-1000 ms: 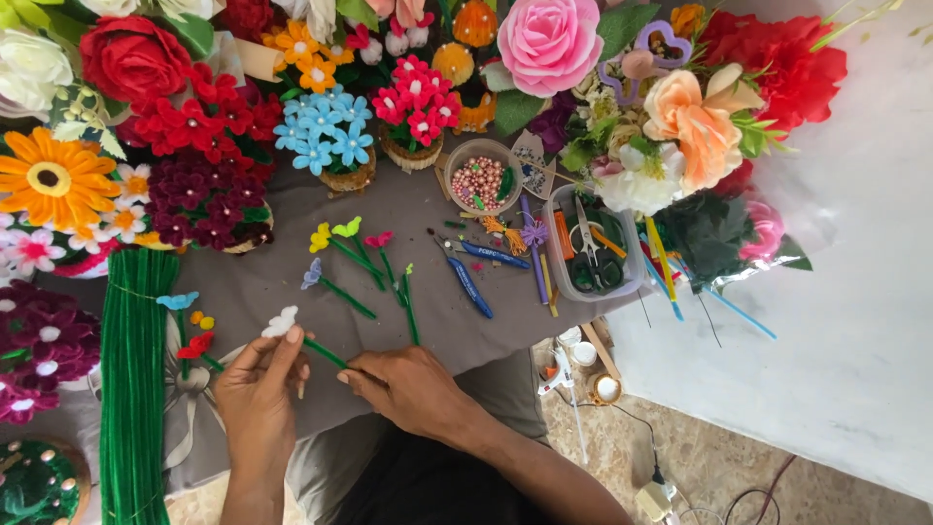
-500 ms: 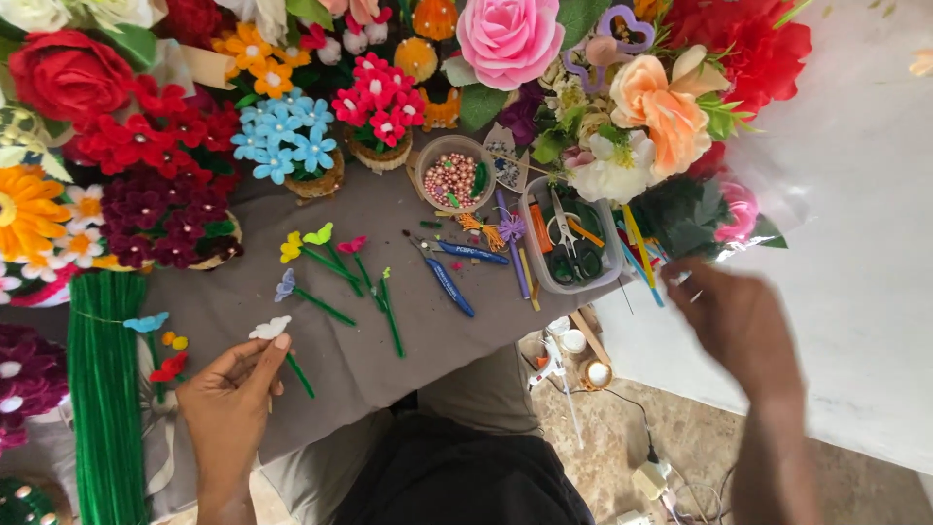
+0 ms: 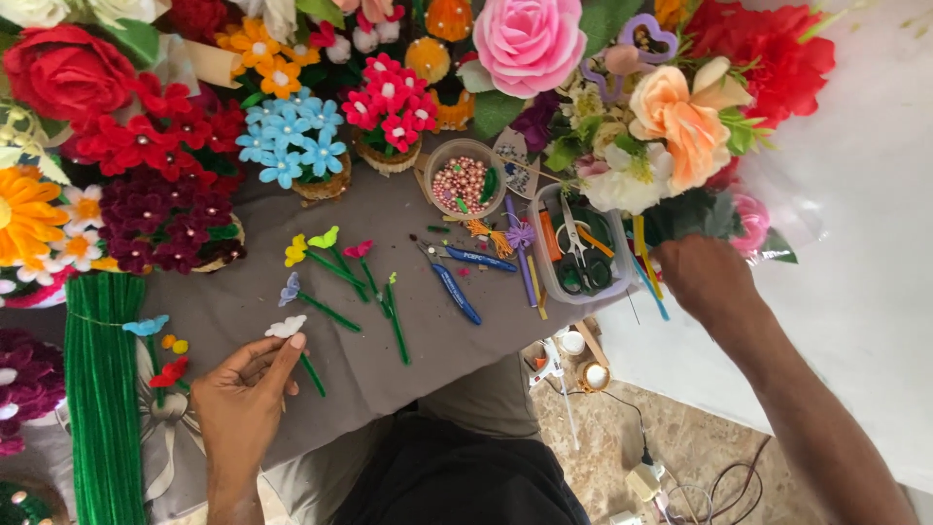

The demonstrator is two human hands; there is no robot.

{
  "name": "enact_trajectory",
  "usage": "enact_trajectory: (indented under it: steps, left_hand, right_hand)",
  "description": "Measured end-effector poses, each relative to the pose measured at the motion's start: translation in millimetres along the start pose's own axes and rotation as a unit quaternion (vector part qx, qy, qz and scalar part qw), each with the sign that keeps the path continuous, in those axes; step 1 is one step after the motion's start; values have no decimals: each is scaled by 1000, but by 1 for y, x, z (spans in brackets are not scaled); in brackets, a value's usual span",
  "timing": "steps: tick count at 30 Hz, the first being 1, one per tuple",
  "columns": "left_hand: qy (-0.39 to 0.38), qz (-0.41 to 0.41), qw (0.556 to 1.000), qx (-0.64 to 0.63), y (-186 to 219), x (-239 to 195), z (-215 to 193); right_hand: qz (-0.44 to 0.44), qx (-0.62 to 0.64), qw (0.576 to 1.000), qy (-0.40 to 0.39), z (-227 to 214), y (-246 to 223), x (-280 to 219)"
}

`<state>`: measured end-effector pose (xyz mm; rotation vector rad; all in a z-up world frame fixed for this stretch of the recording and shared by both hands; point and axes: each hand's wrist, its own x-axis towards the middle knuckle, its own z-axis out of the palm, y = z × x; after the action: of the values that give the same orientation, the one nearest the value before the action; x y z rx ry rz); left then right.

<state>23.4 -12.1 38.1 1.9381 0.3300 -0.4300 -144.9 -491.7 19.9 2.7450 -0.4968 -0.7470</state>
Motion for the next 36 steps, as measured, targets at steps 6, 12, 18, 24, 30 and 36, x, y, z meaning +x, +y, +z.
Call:
enact_trajectory:
  steps: [6,12,18,24,30,36]
  left_hand:
    - [3,6,1000,-9,-4,3,-2]
    - [-1,16,1000,3,-3,3,-3]
    - [1,35,999,3,-4,4,-4]
    - [7,41,999,3,-10,10,-3]
    - [30,69,997,-3,-32,24,-1]
    - [52,170,981,79,-35,27,-1]
  right_hand:
    - [-34,-53,998,1,15,6,6]
    - [-16,152,987,-51,-32,10,-5]
    - [38,322,943,-73,-66,13,-13]
    - [100,523,846,28,-83,-2,-25]
    - [81,527,817,218,-39,4,-50]
    - [117,637,733,208,-45,-62,-78]
